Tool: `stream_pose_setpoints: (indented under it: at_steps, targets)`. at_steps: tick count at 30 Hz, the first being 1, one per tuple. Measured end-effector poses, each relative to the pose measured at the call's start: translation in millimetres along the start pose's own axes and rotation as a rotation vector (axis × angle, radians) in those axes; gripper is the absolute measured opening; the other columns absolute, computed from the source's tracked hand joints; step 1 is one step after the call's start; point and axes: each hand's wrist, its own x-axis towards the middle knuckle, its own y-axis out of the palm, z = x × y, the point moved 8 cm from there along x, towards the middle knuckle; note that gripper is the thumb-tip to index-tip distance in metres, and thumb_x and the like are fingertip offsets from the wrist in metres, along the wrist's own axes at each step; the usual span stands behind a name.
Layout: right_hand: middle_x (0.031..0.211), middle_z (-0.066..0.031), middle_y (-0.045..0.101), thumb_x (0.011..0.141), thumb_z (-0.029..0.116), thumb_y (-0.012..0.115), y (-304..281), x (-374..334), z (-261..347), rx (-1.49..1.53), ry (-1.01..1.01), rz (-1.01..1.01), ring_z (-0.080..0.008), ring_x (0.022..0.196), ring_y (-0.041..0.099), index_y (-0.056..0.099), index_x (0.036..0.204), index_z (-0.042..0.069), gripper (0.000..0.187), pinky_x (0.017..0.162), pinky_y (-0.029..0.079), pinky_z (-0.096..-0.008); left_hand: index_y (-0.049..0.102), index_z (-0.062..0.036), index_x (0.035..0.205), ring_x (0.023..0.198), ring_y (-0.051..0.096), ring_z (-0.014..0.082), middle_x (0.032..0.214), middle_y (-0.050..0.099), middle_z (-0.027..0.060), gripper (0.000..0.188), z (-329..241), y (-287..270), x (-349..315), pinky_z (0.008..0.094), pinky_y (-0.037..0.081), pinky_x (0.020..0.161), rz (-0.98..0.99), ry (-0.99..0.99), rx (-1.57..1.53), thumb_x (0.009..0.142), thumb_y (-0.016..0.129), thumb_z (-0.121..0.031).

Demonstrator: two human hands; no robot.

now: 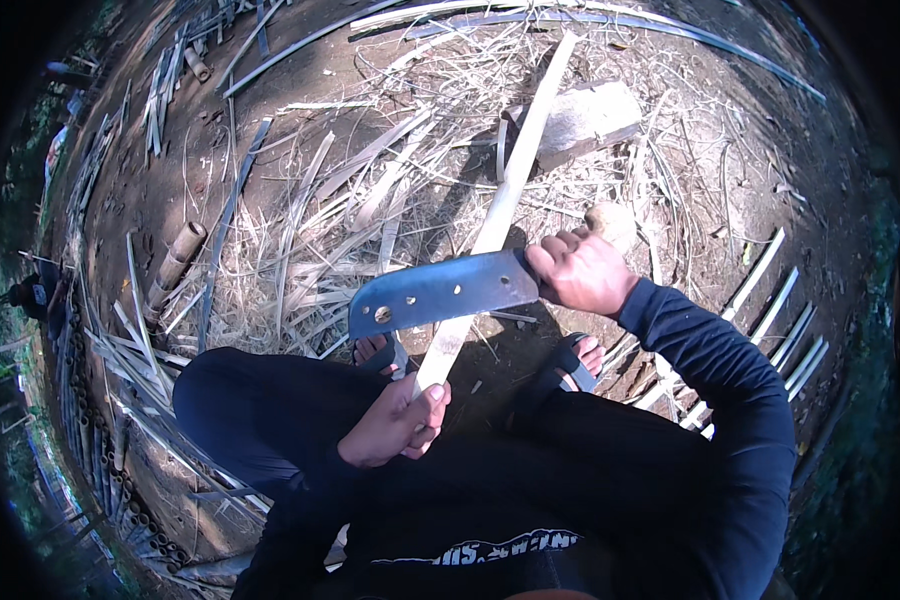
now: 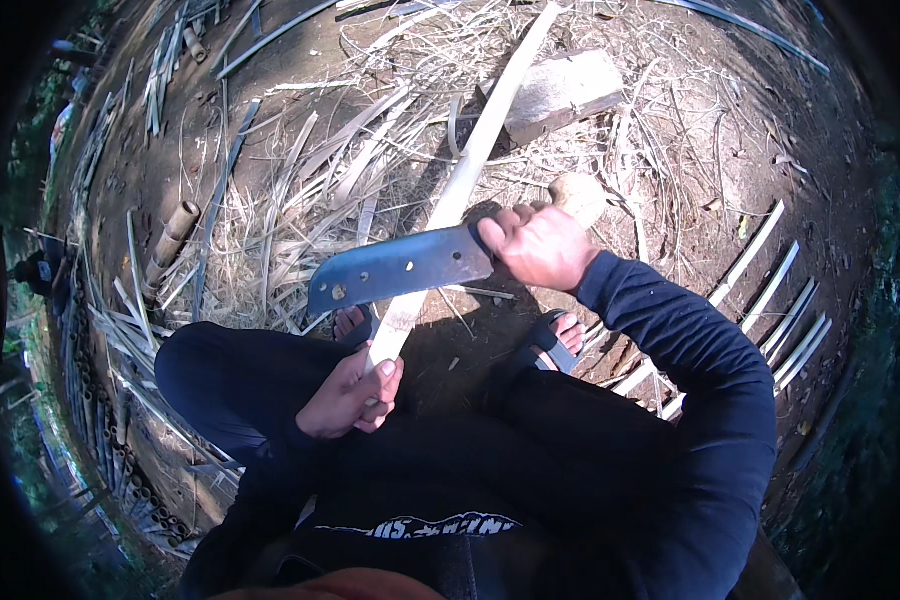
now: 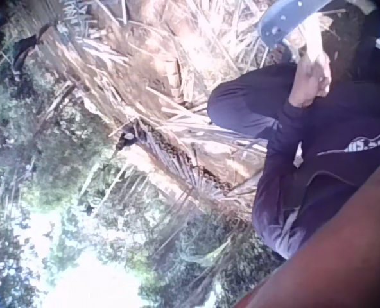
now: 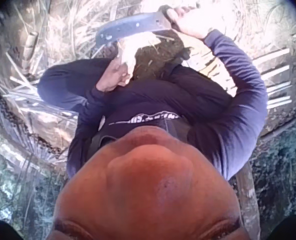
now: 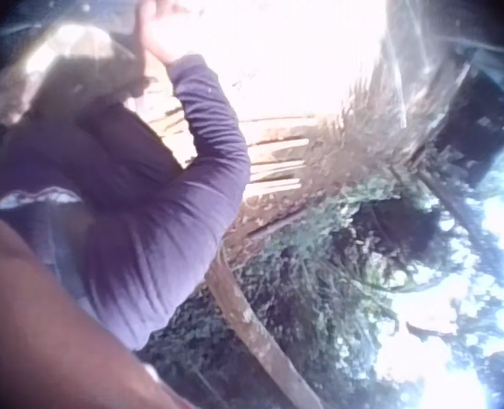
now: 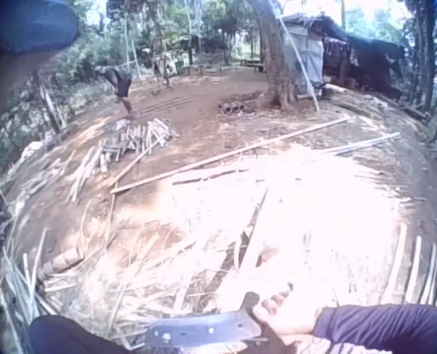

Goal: The person is stripping the outer layer and smoothing bamboo strips using a large knife while holding the bamboo by hand.

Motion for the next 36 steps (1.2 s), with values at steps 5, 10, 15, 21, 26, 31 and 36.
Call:
stream_pose_setpoints:
  at_steps: [5, 10, 15, 21, 26, 31, 36]
  targets:
    - [0.067, -0.0205, 0.065, 0.087, 0.031, 0.069, 22, -31, -109, 0.097, 0.592, 0.120, -0.0396, 0.062, 0.066, 0.052, 0.097, 0.001, 0.036, 0.058, 0.053, -0.0488, 0.047, -0.0093, 0.098, 0.050, 0.035, 0.0033, 0.072, 0.043, -0.0029, 0.027, 14, -13, -1, 0.0202, 0.027, 0.043, 0.000, 0.013, 0.047, 0.106, 0.047, -0.035]
    - [0.077, -0.0155, 0.064, 0.086, 0.025, 0.065, 4, -2, 11, 0.108, 0.019, 0.082, -0.0332, 0.065, 0.067, 0.052, 0.095, 0.002, 0.028, 0.055, 0.053, -0.0426, 0.046, -0.0093, 0.098, 0.049, 0.033, 0.0042, 0.072, 0.041, -0.0022, 0.026, 16, -10, -17, 0.0210, 0.027, 0.042, -0.076, -0.048, -0.019, 0.106, 0.048, -0.035]
    - [0.071, -0.0208, 0.065, 0.089, 0.030, 0.066, 16, -40, -129, 0.071, 0.629, 0.127, -0.0357, 0.060, 0.066, 0.053, 0.094, 0.000, 0.033, 0.057, 0.054, -0.0462, 0.046, -0.0089, 0.098, 0.048, 0.033, 0.0047, 0.071, 0.039, -0.0021, 0.026, 13, 0, -15, 0.0212, 0.026, 0.041, -0.068, -0.026, 0.021, 0.105, 0.050, -0.034]
    - [0.069, -0.0086, 0.056, 0.081, 0.021, 0.066, 2, -18, -9, -0.101, 0.049, -0.015, -0.0257, 0.061, 0.066, 0.054, 0.092, 0.004, 0.023, 0.054, 0.054, -0.0412, 0.046, -0.0083, 0.099, 0.048, 0.033, 0.0050, 0.071, 0.040, -0.0020, 0.025, 29, 0, -26, 0.0213, 0.027, 0.042, -0.063, -0.087, -0.028, 0.105, 0.049, -0.033]
    - [0.068, -0.0196, 0.066, 0.091, 0.032, 0.063, 15, -62, -156, 0.002, 0.681, 0.124, -0.0353, 0.064, 0.068, 0.054, 0.095, 0.000, 0.034, 0.060, 0.055, -0.0452, 0.047, -0.0076, 0.100, 0.049, 0.033, 0.0052, 0.072, 0.041, -0.0020, 0.026, 41, 2, -45, 0.0218, 0.027, 0.042, -0.114, -0.101, -0.003, 0.105, 0.050, -0.033]
    - [0.075, -0.0174, 0.065, 0.088, 0.030, 0.065, 15, -15, -45, 0.055, 0.266, 0.059, -0.0348, 0.066, 0.068, 0.054, 0.095, 0.001, 0.031, 0.059, 0.054, -0.0446, 0.047, -0.0073, 0.100, 0.048, 0.033, 0.0050, 0.071, 0.041, -0.0017, 0.025, 41, -4, -43, 0.0217, 0.027, 0.041, -0.075, -0.086, -0.053, 0.105, 0.050, -0.032]
    - [0.069, -0.0193, 0.066, 0.088, 0.030, 0.066, 18, -69, -173, 0.115, 0.682, 0.060, -0.0368, 0.065, 0.068, 0.058, 0.097, 0.002, 0.030, 0.061, 0.054, -0.0456, 0.047, -0.0078, 0.098, 0.048, 0.032, 0.0057, 0.071, 0.040, -0.0018, 0.025, 53, -4, -76, 0.0222, 0.026, 0.042, -0.138, -0.128, -0.062, 0.105, 0.050, -0.032]
